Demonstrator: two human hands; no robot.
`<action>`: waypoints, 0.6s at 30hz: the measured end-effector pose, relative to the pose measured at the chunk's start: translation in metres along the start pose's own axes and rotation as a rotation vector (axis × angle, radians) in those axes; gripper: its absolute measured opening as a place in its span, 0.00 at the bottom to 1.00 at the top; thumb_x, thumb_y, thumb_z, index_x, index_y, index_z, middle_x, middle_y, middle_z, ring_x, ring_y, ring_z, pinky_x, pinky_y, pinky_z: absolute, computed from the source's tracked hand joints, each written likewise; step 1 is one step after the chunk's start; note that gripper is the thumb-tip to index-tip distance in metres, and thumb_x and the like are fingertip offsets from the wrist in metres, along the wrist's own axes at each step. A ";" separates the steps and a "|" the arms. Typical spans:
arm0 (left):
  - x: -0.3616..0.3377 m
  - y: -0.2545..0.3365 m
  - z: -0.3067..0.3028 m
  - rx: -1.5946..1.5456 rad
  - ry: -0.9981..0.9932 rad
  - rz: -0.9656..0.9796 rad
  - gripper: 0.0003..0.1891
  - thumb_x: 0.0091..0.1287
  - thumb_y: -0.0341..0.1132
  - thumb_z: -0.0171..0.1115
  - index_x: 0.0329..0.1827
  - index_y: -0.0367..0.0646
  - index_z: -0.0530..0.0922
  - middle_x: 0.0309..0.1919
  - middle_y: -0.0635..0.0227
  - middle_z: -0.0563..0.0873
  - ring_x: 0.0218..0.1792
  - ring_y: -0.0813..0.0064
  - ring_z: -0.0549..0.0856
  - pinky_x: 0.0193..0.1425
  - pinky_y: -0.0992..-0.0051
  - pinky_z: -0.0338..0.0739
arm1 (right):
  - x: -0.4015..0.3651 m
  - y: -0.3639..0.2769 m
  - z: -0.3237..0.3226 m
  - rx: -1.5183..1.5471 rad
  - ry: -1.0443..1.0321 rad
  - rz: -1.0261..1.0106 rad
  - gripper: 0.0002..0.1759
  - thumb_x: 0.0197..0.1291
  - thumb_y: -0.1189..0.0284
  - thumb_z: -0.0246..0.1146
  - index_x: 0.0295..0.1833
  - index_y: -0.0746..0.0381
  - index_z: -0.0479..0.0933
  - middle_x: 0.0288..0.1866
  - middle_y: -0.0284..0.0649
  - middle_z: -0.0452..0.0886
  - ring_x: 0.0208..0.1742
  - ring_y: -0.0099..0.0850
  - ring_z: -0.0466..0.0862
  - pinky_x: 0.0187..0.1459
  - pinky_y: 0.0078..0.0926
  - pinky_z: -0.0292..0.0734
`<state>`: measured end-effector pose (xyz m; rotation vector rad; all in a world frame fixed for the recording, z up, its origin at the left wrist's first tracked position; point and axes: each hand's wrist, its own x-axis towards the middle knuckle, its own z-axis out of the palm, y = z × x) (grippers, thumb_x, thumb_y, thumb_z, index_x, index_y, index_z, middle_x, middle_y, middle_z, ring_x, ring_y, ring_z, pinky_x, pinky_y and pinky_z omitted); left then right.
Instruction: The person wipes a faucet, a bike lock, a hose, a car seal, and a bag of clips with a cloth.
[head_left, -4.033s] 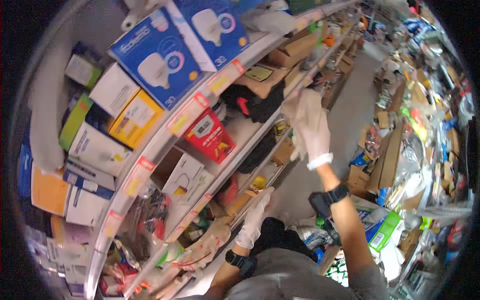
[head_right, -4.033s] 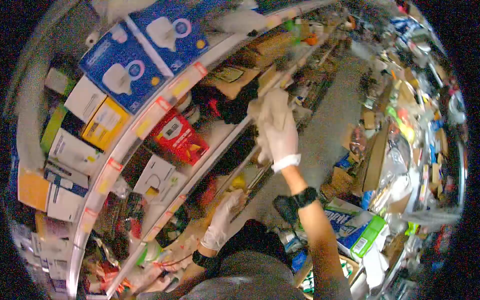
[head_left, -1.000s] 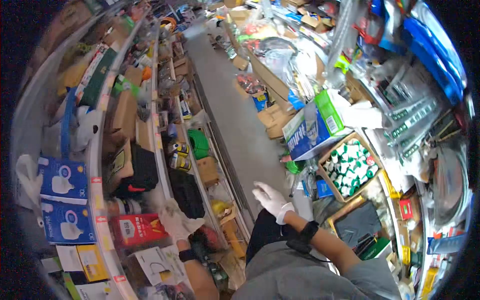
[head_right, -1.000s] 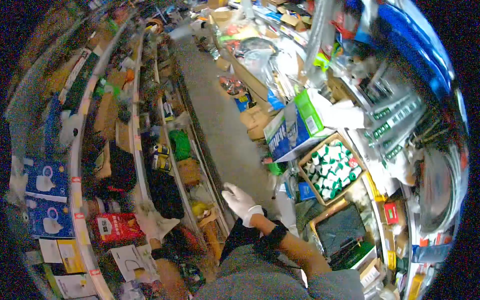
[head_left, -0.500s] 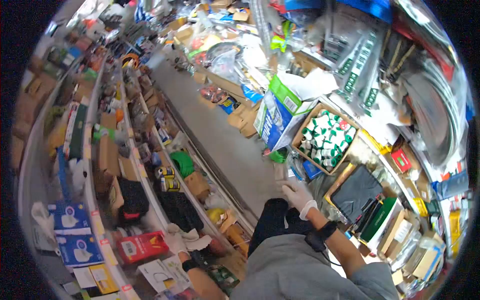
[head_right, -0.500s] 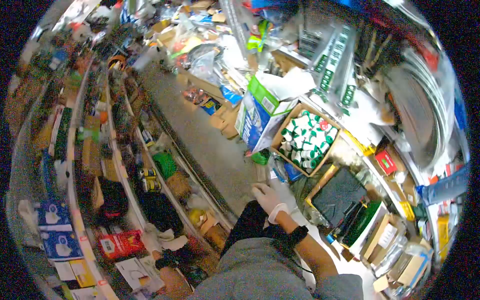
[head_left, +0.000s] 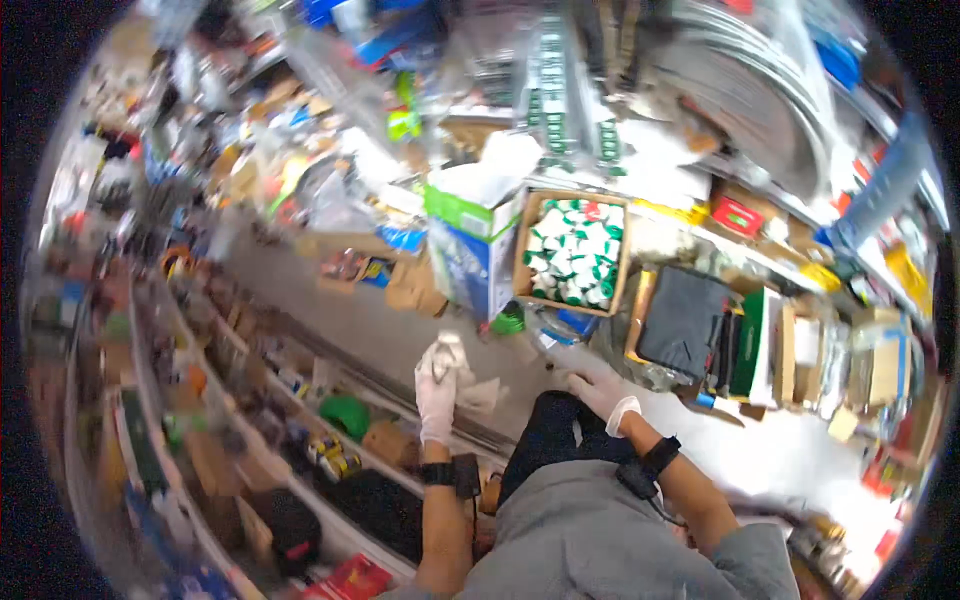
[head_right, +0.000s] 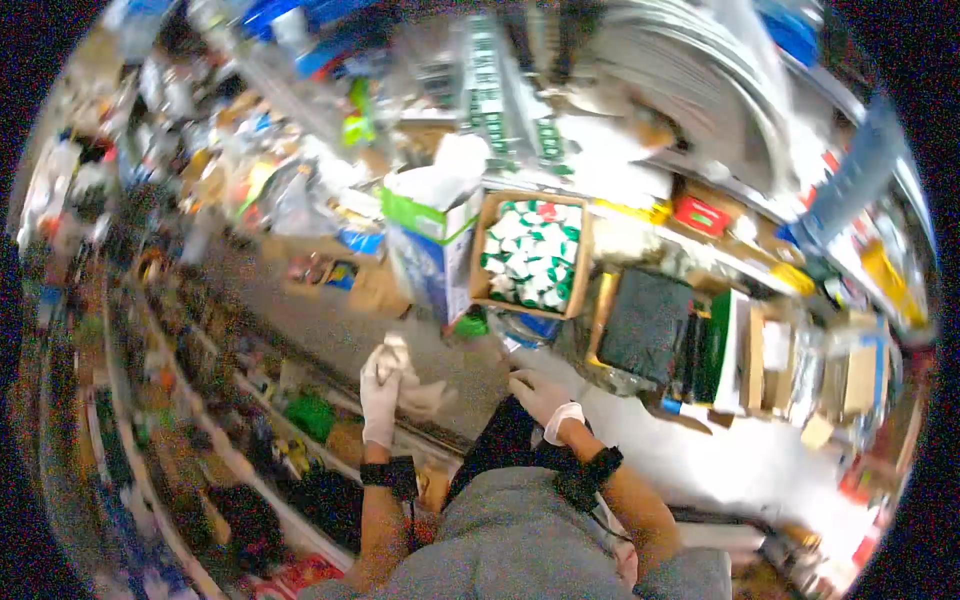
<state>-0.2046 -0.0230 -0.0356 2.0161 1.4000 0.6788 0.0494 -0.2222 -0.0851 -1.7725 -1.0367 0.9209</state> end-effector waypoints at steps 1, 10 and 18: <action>0.021 0.011 0.015 0.004 -0.044 0.067 0.29 0.58 0.25 0.67 0.66 0.43 0.74 0.58 0.53 0.80 0.59 0.54 0.79 0.67 0.64 0.72 | -0.003 -0.005 -0.008 0.058 0.010 0.072 0.21 0.68 0.56 0.56 0.57 0.56 0.82 0.49 0.49 0.86 0.52 0.48 0.84 0.55 0.37 0.77; 0.178 0.134 0.112 0.197 -0.458 0.654 0.23 0.62 0.27 0.61 0.63 0.46 0.76 0.60 0.53 0.78 0.59 0.51 0.78 0.65 0.61 0.74 | -0.070 0.006 -0.047 0.420 0.429 0.534 0.19 0.70 0.61 0.58 0.53 0.64 0.82 0.46 0.45 0.88 0.48 0.34 0.87 0.50 0.29 0.79; 0.301 0.163 0.196 0.892 -0.486 1.122 0.24 0.52 0.29 0.66 0.56 0.51 0.81 0.55 0.53 0.80 0.55 0.51 0.80 0.58 0.59 0.77 | -0.110 0.050 -0.009 0.462 0.605 0.634 0.20 0.72 0.63 0.60 0.53 0.71 0.79 0.41 0.45 0.88 0.42 0.29 0.85 0.47 0.26 0.78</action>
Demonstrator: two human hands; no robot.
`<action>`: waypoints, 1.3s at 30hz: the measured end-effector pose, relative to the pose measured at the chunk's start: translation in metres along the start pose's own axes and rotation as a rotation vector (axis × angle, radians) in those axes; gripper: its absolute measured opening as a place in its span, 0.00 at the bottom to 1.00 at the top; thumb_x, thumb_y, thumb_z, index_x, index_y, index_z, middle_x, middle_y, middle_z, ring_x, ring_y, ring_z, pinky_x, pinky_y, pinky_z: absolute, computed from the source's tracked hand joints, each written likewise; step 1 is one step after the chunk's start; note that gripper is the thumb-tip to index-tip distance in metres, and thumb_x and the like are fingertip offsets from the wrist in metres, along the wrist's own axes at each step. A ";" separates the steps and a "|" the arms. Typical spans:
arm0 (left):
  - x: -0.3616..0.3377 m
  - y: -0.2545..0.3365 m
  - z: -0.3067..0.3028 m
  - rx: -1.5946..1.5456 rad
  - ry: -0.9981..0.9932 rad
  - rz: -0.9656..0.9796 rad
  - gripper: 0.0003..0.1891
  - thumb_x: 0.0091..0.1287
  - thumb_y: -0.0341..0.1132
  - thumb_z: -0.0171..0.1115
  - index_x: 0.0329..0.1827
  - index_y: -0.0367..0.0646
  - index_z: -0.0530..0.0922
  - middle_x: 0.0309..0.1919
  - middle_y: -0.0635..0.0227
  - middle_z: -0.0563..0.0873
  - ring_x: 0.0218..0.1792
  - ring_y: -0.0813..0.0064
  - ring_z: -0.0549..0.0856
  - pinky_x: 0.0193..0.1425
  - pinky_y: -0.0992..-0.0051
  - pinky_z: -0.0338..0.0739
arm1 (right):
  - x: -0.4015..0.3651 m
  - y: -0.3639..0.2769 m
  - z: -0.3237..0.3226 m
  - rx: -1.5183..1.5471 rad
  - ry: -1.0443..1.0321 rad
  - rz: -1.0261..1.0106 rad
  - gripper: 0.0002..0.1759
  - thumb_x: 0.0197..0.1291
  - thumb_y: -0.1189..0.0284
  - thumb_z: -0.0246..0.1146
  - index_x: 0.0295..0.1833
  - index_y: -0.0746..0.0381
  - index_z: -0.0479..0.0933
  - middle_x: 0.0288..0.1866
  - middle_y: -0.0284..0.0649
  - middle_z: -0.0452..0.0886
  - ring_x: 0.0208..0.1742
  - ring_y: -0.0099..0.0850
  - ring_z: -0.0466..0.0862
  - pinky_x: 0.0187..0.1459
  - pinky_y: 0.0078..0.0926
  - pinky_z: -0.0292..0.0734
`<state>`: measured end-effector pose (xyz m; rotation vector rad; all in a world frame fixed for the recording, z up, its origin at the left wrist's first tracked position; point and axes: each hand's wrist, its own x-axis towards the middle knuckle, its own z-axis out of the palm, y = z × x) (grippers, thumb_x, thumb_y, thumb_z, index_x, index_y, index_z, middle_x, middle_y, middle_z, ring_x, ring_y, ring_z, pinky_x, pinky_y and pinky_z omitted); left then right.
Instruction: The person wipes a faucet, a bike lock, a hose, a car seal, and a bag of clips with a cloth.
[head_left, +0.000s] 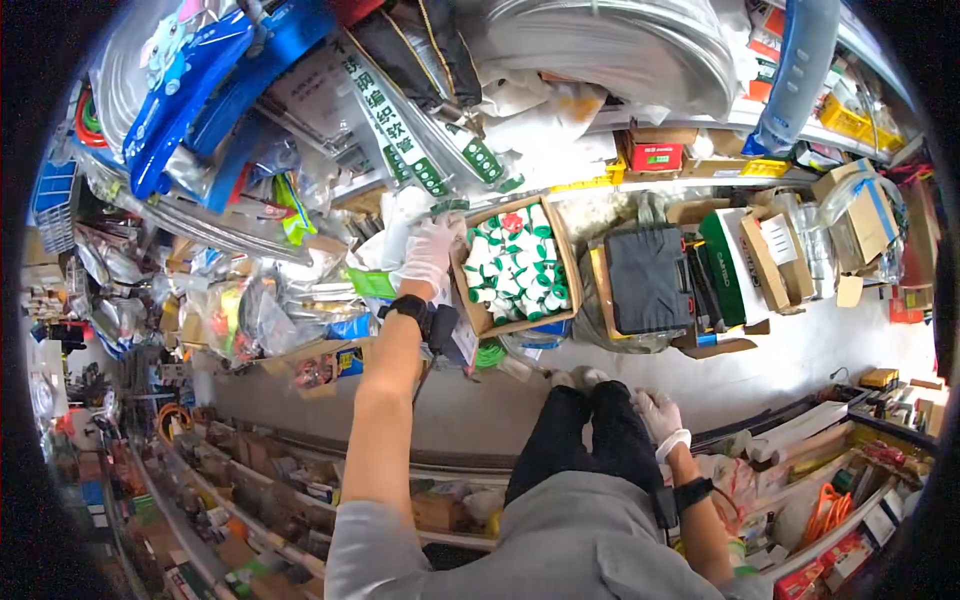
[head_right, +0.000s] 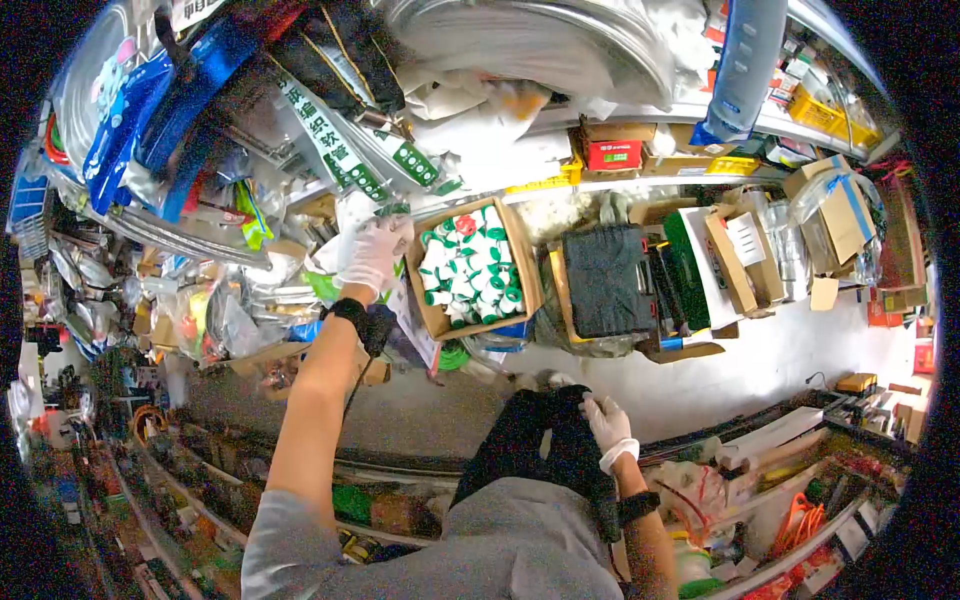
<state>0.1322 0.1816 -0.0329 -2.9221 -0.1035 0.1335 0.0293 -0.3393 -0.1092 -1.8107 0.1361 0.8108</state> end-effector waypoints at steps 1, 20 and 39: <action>0.008 -0.011 0.007 0.028 -0.044 -0.020 0.26 0.46 0.29 0.70 0.52 0.49 0.82 0.54 0.52 0.79 0.57 0.51 0.79 0.56 0.59 0.78 | -0.001 0.005 0.003 -0.026 0.042 -0.002 0.20 0.72 0.62 0.59 0.54 0.70 0.79 0.42 0.46 0.88 0.43 0.30 0.86 0.47 0.27 0.78; -0.025 -0.065 -0.046 -0.250 0.015 -0.136 0.16 0.59 0.38 0.63 0.50 0.45 0.82 0.57 0.56 0.82 0.55 0.54 0.83 0.54 0.58 0.81 | 0.046 -0.109 0.083 -0.602 -0.087 -0.195 0.22 0.69 0.54 0.57 0.57 0.60 0.78 0.45 0.56 0.84 0.51 0.55 0.82 0.51 0.45 0.77; -0.051 -0.093 -0.024 -0.204 0.129 -0.040 0.31 0.57 0.24 0.57 0.67 0.57 0.72 0.57 0.62 0.79 0.45 0.54 0.85 0.50 0.61 0.81 | 0.034 -0.102 0.079 -0.662 -0.167 -0.063 0.21 0.69 0.55 0.57 0.58 0.58 0.78 0.52 0.55 0.83 0.56 0.54 0.80 0.56 0.45 0.76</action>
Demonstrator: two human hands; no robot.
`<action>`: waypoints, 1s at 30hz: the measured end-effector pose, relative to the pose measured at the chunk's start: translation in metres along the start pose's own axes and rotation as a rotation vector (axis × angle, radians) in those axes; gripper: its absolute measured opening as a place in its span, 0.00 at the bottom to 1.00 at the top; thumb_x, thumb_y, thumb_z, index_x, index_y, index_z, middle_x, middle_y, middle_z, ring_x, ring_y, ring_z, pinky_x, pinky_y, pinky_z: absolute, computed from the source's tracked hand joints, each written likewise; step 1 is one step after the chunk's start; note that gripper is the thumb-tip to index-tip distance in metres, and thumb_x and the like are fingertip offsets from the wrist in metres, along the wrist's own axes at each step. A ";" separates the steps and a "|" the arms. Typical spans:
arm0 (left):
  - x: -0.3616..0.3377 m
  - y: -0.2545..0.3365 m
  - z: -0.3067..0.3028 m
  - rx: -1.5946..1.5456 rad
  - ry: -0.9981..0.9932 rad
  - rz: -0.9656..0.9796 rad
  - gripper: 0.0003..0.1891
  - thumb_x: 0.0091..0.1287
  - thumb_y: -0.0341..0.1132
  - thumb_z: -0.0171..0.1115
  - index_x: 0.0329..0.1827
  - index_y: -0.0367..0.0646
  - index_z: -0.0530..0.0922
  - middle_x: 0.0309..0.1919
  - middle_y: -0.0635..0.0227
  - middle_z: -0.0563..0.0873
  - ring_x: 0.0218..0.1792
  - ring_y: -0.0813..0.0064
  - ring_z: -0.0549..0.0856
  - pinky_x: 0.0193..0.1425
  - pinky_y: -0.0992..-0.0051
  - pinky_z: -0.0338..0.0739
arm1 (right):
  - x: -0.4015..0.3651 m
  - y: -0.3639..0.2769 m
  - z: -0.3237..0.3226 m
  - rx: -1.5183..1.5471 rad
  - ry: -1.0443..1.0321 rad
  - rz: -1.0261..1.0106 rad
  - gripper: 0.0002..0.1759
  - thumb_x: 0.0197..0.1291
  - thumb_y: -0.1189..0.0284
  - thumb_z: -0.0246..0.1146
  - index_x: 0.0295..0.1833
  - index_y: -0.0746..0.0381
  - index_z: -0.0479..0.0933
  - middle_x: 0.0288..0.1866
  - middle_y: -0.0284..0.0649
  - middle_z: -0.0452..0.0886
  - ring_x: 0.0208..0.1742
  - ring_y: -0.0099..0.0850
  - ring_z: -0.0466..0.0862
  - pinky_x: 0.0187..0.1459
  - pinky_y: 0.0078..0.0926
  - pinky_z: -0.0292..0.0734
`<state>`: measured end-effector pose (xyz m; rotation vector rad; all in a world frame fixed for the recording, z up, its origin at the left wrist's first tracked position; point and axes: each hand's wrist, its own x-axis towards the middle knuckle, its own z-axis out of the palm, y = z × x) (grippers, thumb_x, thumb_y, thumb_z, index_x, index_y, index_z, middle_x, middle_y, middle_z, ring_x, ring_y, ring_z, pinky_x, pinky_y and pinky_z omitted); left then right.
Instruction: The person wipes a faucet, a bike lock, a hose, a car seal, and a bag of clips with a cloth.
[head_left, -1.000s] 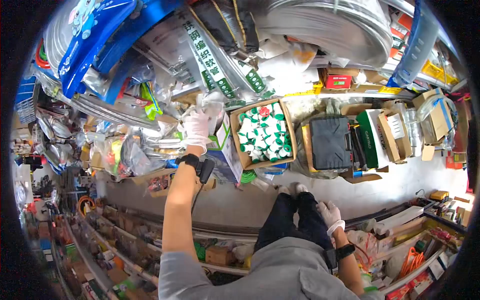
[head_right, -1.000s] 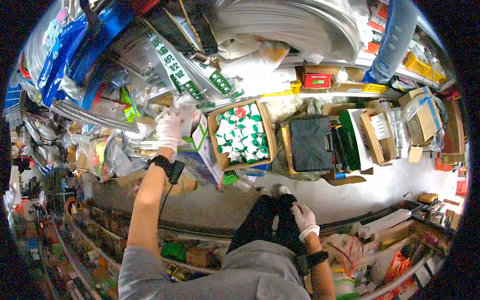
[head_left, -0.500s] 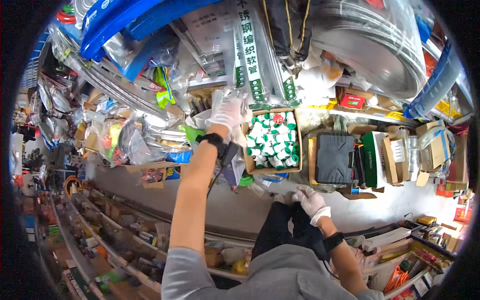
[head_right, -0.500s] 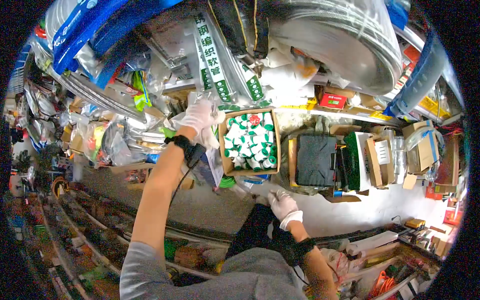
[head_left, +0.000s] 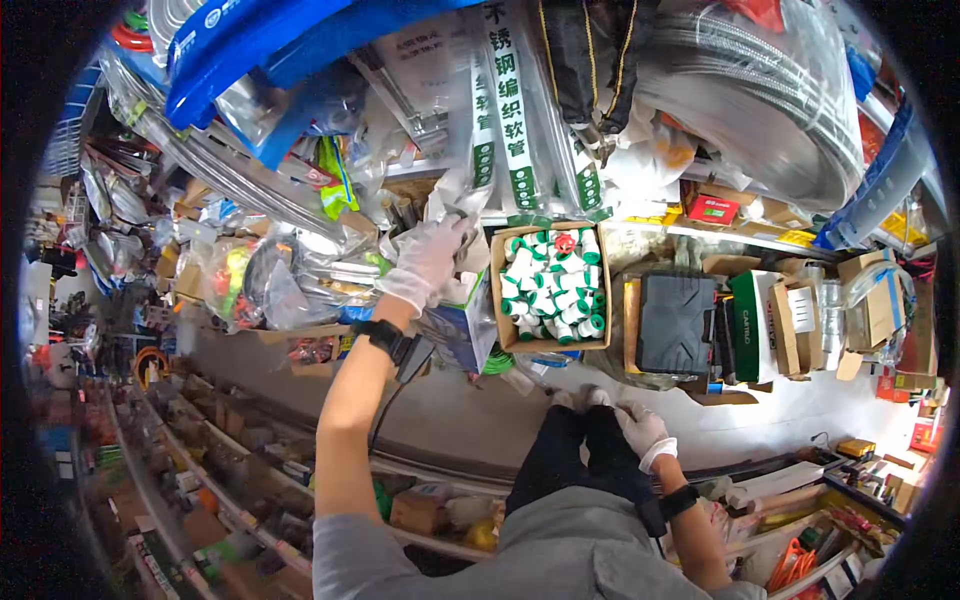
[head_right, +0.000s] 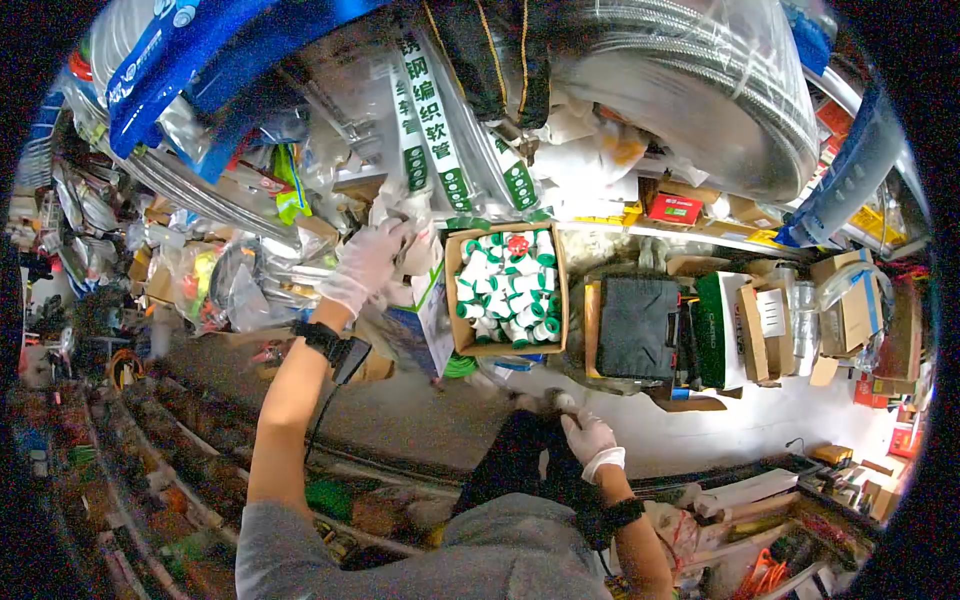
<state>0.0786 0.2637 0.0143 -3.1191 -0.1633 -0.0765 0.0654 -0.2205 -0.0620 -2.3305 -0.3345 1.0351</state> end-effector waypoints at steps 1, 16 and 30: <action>-0.005 0.002 -0.003 0.004 -0.002 -0.003 0.31 0.57 0.24 0.57 0.67 0.57 0.72 0.57 0.62 0.79 0.45 0.54 0.85 0.50 0.61 0.81 | 0.006 0.006 0.001 -0.057 -0.016 0.030 0.21 0.69 0.55 0.57 0.57 0.59 0.78 0.51 0.55 0.83 0.55 0.54 0.80 0.55 0.46 0.76; 0.008 -0.035 -0.057 -0.147 -0.016 -0.166 0.23 0.55 0.20 0.53 0.55 0.48 0.77 0.46 0.53 0.84 0.52 0.48 0.82 0.55 0.57 0.76 | 0.002 0.011 0.009 -0.049 -0.004 -0.046 0.18 0.69 0.60 0.59 0.55 0.59 0.81 0.51 0.53 0.85 0.56 0.49 0.83 0.56 0.39 0.77; 0.014 -0.058 -0.074 0.234 0.182 0.126 0.11 0.59 0.37 0.62 0.45 0.57 0.82 0.42 0.64 0.85 0.42 0.59 0.85 0.44 0.62 0.78 | 0.013 0.016 0.005 -0.145 -0.041 0.009 0.18 0.70 0.58 0.58 0.56 0.57 0.81 0.52 0.50 0.85 0.56 0.48 0.83 0.56 0.39 0.77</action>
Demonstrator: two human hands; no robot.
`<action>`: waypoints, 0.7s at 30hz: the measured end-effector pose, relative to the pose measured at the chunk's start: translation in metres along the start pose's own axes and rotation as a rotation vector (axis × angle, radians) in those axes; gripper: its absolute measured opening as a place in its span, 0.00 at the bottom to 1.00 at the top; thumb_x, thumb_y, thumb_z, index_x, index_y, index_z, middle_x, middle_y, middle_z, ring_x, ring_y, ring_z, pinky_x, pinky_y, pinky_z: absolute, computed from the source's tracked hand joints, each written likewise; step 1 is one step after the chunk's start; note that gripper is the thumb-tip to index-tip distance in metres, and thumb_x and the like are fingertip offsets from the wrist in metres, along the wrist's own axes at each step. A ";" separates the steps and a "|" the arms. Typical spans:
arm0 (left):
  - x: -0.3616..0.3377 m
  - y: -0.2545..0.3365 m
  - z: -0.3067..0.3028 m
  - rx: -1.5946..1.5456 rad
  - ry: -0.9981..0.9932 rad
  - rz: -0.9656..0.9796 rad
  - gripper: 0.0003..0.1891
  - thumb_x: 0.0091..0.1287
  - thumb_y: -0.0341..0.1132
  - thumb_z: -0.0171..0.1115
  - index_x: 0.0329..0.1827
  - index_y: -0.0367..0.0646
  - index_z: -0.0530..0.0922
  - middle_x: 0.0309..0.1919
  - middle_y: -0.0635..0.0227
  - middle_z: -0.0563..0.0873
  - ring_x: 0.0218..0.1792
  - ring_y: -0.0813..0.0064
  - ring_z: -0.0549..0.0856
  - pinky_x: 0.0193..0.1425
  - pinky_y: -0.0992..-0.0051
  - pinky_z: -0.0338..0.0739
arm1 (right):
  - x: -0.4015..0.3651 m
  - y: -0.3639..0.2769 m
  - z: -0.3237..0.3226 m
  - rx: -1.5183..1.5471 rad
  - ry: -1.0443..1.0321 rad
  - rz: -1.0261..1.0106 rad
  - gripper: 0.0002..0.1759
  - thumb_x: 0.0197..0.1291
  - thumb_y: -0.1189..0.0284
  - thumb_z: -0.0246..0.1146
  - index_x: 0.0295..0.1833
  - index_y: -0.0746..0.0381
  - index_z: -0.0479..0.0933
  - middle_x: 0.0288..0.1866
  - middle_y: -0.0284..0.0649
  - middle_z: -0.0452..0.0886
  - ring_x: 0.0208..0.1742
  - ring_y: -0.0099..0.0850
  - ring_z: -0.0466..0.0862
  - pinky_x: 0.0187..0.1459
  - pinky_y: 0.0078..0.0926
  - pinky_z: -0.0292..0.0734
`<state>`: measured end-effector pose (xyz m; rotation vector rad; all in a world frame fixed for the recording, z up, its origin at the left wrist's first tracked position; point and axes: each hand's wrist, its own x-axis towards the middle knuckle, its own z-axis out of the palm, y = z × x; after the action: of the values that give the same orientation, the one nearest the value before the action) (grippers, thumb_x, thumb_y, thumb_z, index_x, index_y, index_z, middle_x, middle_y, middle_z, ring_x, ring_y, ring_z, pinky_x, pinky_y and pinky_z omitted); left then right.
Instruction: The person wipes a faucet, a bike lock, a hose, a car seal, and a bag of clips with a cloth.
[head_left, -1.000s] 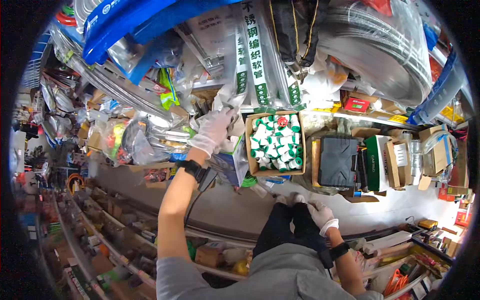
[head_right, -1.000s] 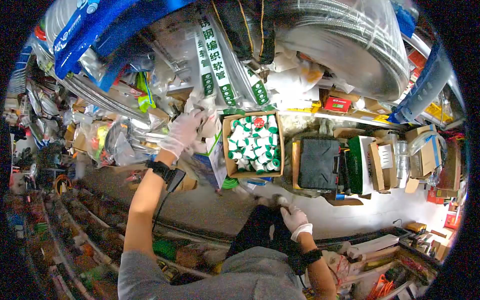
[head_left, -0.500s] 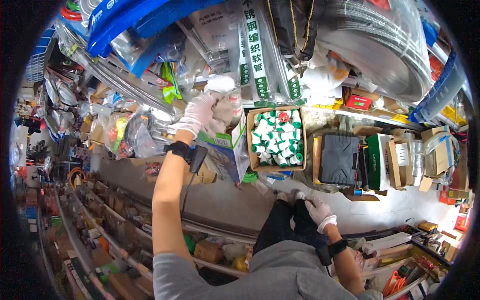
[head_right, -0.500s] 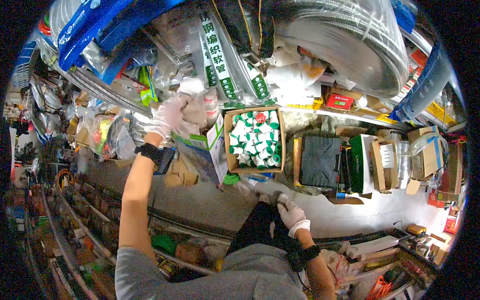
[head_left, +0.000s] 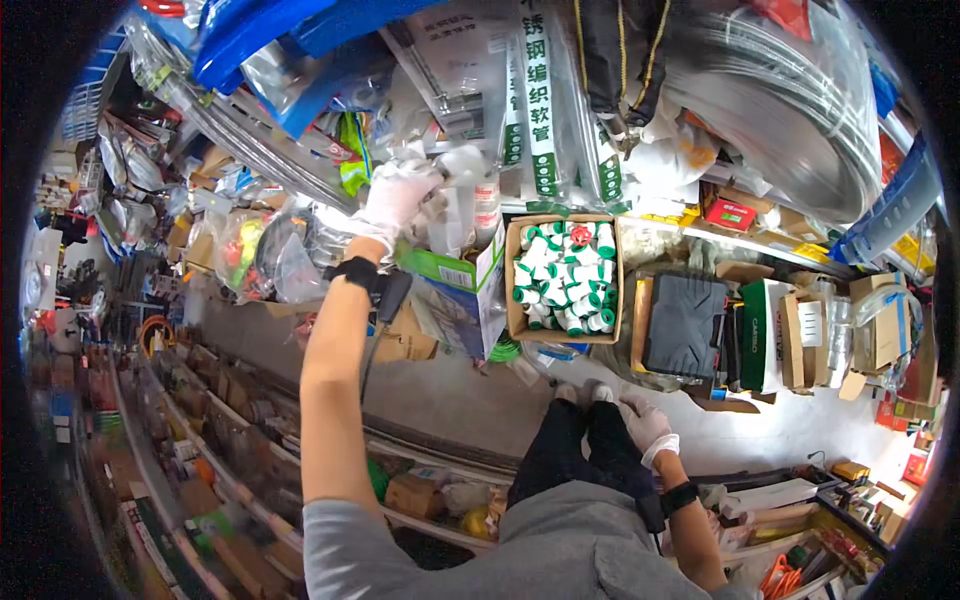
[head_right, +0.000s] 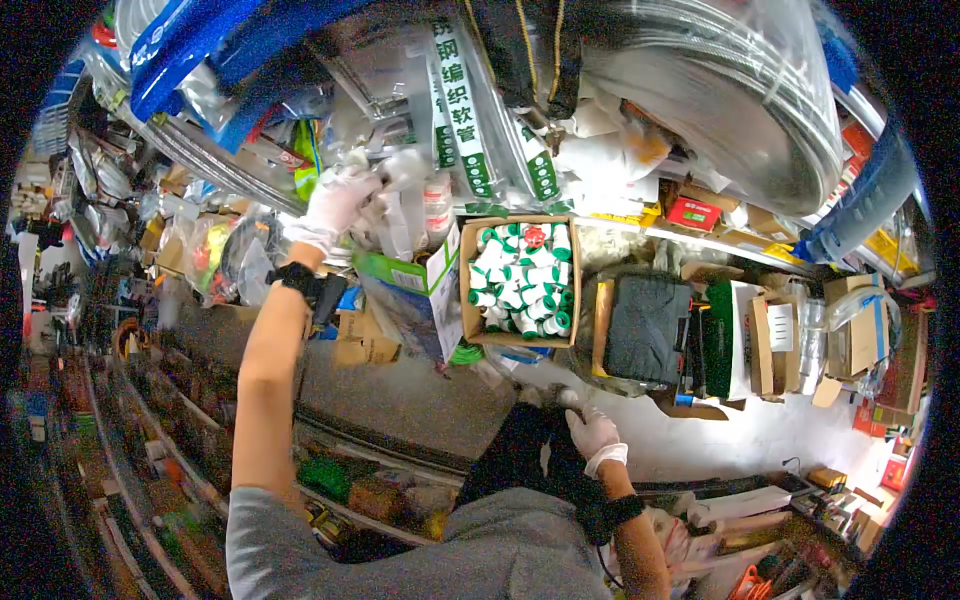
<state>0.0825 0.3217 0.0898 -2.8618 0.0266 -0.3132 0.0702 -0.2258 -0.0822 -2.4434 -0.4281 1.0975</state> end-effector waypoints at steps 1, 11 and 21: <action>0.003 0.001 0.010 0.024 -0.071 -0.049 0.12 0.60 0.39 0.62 0.47 0.59 0.83 0.42 0.64 0.85 0.42 0.60 0.86 0.44 0.62 0.79 | -0.001 -0.006 -0.002 -0.006 -0.001 -0.009 0.18 0.70 0.58 0.58 0.56 0.57 0.81 0.52 0.50 0.85 0.56 0.48 0.83 0.56 0.39 0.77; 0.033 0.018 0.009 -0.149 -0.314 -0.492 0.14 0.62 0.41 0.61 0.47 0.46 0.83 0.41 0.56 0.88 0.42 0.58 0.89 0.47 0.61 0.82 | -0.012 -0.025 -0.012 0.112 0.021 -0.117 0.18 0.69 0.62 0.60 0.55 0.63 0.81 0.51 0.49 0.86 0.54 0.42 0.86 0.55 0.34 0.77; 0.004 0.012 0.053 -0.327 -0.404 -0.508 0.31 0.62 0.28 0.58 0.71 0.60 0.70 0.53 0.52 0.84 0.45 0.51 0.87 0.47 0.56 0.82 | 0.000 0.016 0.004 0.021 -0.020 -0.247 0.19 0.70 0.56 0.57 0.58 0.56 0.79 0.47 0.57 0.84 0.51 0.58 0.82 0.50 0.48 0.77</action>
<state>0.0979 0.3234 0.0378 -3.1558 -0.8002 0.2052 0.0686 -0.2385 -0.0920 -2.2888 -0.7004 1.0150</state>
